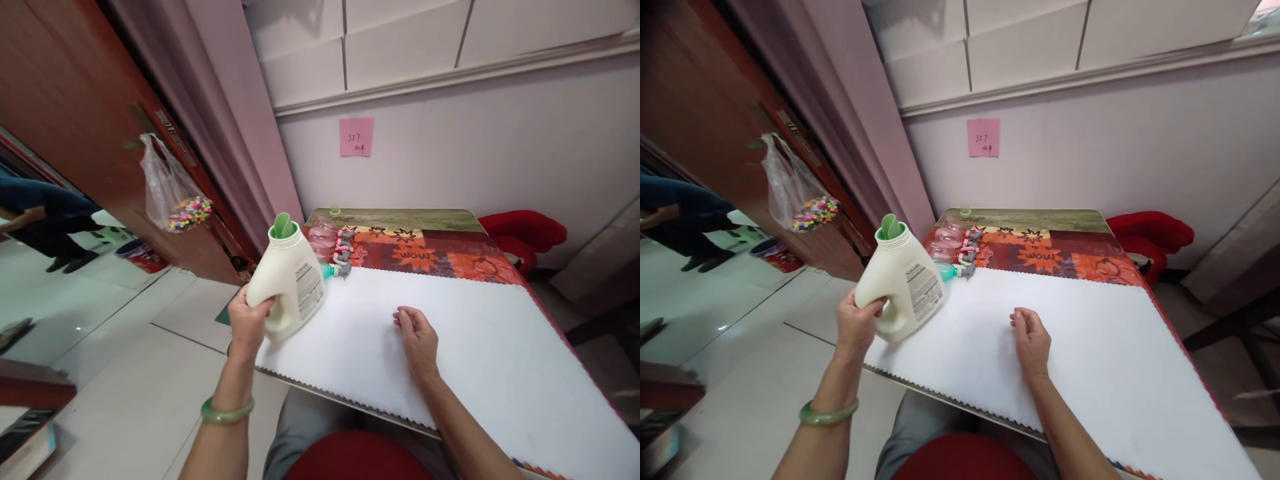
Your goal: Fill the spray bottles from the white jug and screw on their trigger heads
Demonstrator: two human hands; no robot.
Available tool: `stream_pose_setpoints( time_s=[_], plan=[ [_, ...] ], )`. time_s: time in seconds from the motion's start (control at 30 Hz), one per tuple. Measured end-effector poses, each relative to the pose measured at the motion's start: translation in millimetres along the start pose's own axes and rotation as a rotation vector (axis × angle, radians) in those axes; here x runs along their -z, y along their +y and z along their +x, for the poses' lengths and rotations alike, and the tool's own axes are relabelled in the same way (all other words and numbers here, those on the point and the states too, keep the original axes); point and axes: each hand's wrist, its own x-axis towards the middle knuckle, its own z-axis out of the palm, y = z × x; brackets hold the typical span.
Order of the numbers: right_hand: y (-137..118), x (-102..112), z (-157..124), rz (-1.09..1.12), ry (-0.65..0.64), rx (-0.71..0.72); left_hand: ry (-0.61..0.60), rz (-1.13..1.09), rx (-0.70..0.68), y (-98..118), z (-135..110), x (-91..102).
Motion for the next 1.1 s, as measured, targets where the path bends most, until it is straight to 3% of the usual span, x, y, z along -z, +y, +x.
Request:
stream_pose_setpoints(
  time_s=[0.13,0.23,0.37,0.5,0.67,0.73,0.83,0.87,0.97,1.03,1.1],
  plan=[
    [2,-2,0,-0.013,-0.007,0.001,-0.051,-0.018,0.012,-22,31,28.8],
    [3,-2,0,-0.021,-0.008,0.007,-0.095,-0.057,0.012,-39,49,40.1],
    [3,-3,-1,-0.049,-0.015,0.005,-0.134,-0.065,-0.011,-57,69,42.4],
    [2,-3,-2,-0.056,-0.014,-0.011,-0.096,-0.041,-0.072,-66,83,38.8],
    [3,-5,-2,-0.032,0.007,-0.001,0.009,0.069,-0.184,-64,69,37.4],
    [2,-6,-2,-0.001,0.025,0.017,0.129,0.115,-0.272,-61,52,34.7],
    [-3,-8,0,0.085,0.059,0.026,0.346,0.232,-0.516,-56,17,22.2],
    [-6,-8,1,0.115,0.064,0.019,0.333,0.336,-0.672,-54,4,14.9],
    [-17,-6,9,0.169,0.054,-0.008,0.050,0.485,-1.034,-48,-29,-15.0],
    [-27,-1,18,0.170,0.049,-0.018,-0.182,0.500,-1.109,-44,-44,-39.1],
    [-37,6,29,0.160,0.052,-0.033,-0.374,0.453,-1.024,-41,-52,-63.7]
  ],
)
